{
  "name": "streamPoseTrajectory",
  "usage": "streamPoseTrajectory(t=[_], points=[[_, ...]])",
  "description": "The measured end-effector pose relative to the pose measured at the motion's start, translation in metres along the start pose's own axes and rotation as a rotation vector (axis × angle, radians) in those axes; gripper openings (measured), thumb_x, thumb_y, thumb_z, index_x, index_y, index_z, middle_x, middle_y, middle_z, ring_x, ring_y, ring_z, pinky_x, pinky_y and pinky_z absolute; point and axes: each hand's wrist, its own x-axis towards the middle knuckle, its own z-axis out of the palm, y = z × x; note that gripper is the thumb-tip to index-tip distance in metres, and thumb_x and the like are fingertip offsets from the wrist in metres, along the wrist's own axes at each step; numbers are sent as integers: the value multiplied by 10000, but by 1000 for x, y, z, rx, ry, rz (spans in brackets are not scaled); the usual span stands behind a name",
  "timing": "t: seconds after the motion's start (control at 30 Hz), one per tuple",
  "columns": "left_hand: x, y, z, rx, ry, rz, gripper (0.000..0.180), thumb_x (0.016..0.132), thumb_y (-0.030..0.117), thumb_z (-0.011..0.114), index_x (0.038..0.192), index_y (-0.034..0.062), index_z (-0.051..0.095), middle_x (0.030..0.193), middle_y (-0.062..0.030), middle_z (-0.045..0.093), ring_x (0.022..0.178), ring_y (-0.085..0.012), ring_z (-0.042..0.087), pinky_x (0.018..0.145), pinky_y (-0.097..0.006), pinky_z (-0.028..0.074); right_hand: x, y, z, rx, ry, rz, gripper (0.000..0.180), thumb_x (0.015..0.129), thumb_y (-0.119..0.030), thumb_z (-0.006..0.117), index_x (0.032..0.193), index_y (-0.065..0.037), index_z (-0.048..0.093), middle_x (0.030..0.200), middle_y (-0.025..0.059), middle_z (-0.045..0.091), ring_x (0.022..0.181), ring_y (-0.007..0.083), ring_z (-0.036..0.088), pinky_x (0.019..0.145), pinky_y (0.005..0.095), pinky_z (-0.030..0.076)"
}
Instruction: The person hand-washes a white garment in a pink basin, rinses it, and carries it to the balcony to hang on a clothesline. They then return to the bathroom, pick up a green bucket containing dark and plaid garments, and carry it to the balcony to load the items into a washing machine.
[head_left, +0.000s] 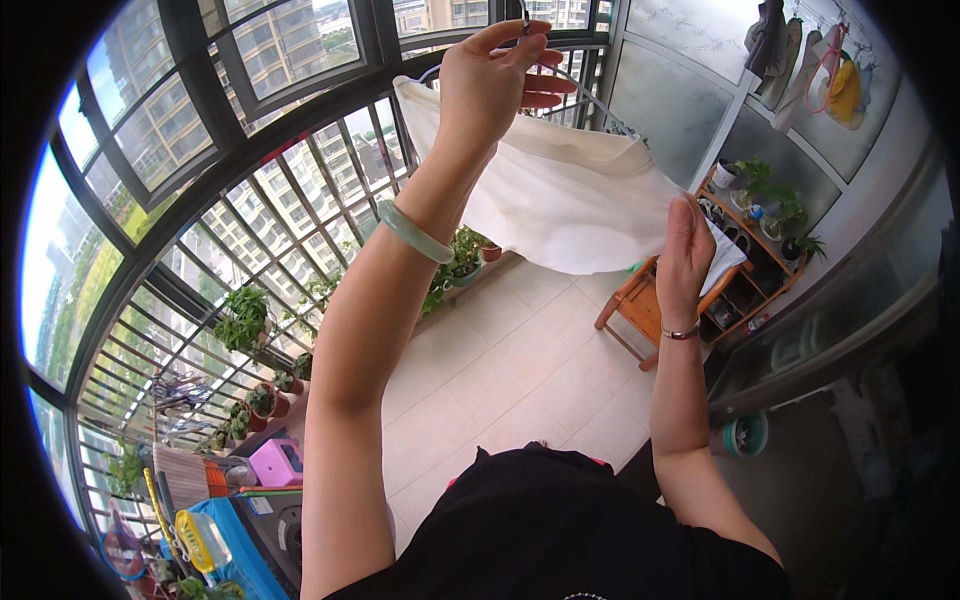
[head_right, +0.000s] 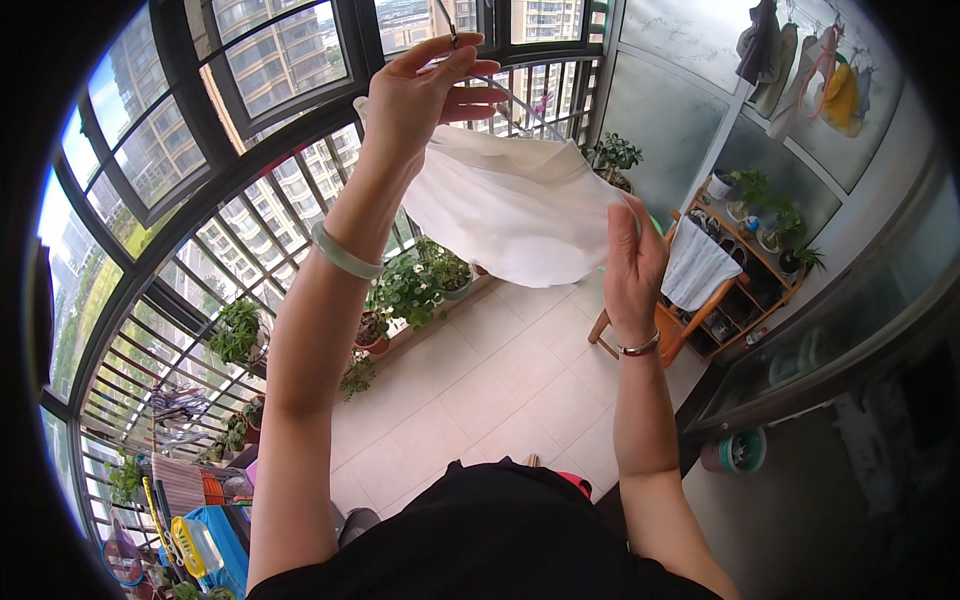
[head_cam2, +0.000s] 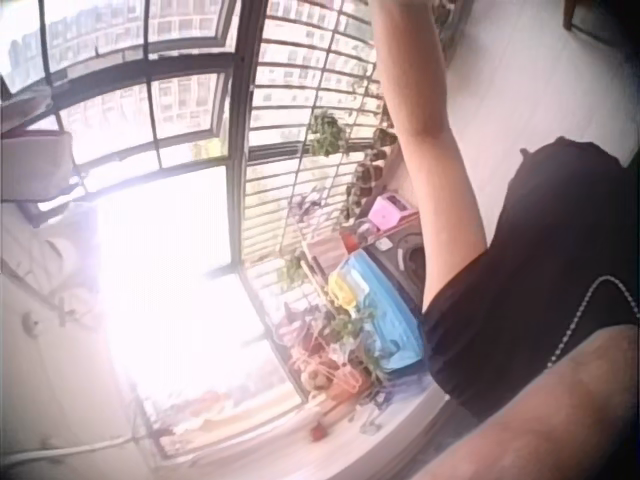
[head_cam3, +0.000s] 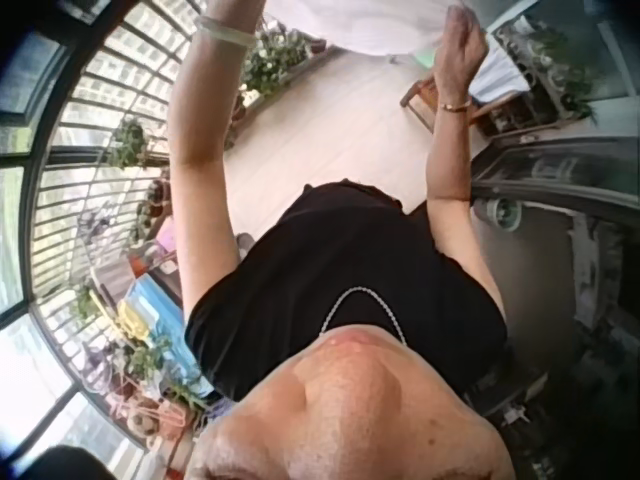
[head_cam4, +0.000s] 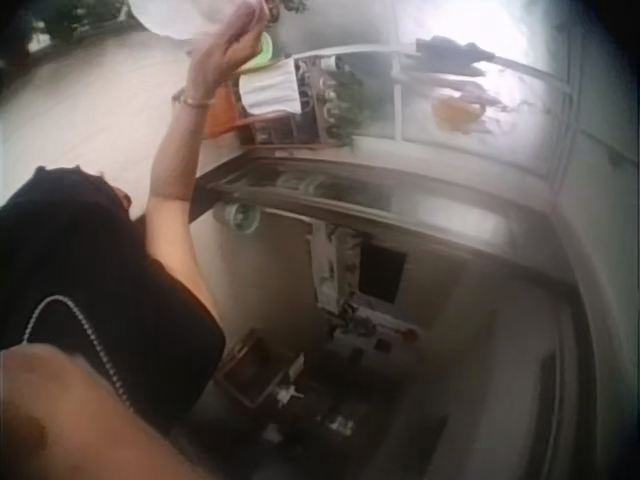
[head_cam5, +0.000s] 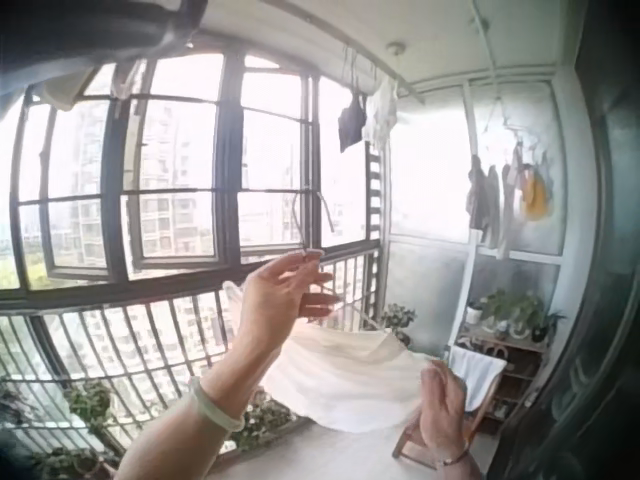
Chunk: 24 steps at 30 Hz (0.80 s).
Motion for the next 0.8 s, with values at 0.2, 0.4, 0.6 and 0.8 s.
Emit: streamPoseTrajectory(t=[0.2,0.4,0.6,0.8], points=[[31,-16,36,154,-184,-8,355,967,187,558,1263,-10,548,1004,-195,687,836,-274,715,708,-317,615,36,11,-24,-29,187,-54,380,1024,-320,459,1056,22,622,884,33,620,819,100,515,767,239,429],[47,-30,59,103,-319,-75,497,965,152,565,1385,-36,377,1064,-239,633,837,-282,698,674,-341,608,48,29,-44,-57,312,30,447,1009,-390,471,1117,21,610,985,70,632,914,128,544,839,259,430],[37,-67,53,184,-71,204,350,969,204,557,1266,19,556,1006,-159,696,795,-238,718,686,-296,599,63,42,-67,273,503,161,486,971,-446,521,1148,4,578,1098,95,608,992,169,566,898,316,459],[-22,-167,21,5,408,-270,585,894,473,630,1276,53,488,1123,-33,558,1048,-126,499,851,-299,421,69,39,-86,403,535,258,595,951,-461,544,1310,5,458,1315,131,506,1178,240,514,991,377,439]])
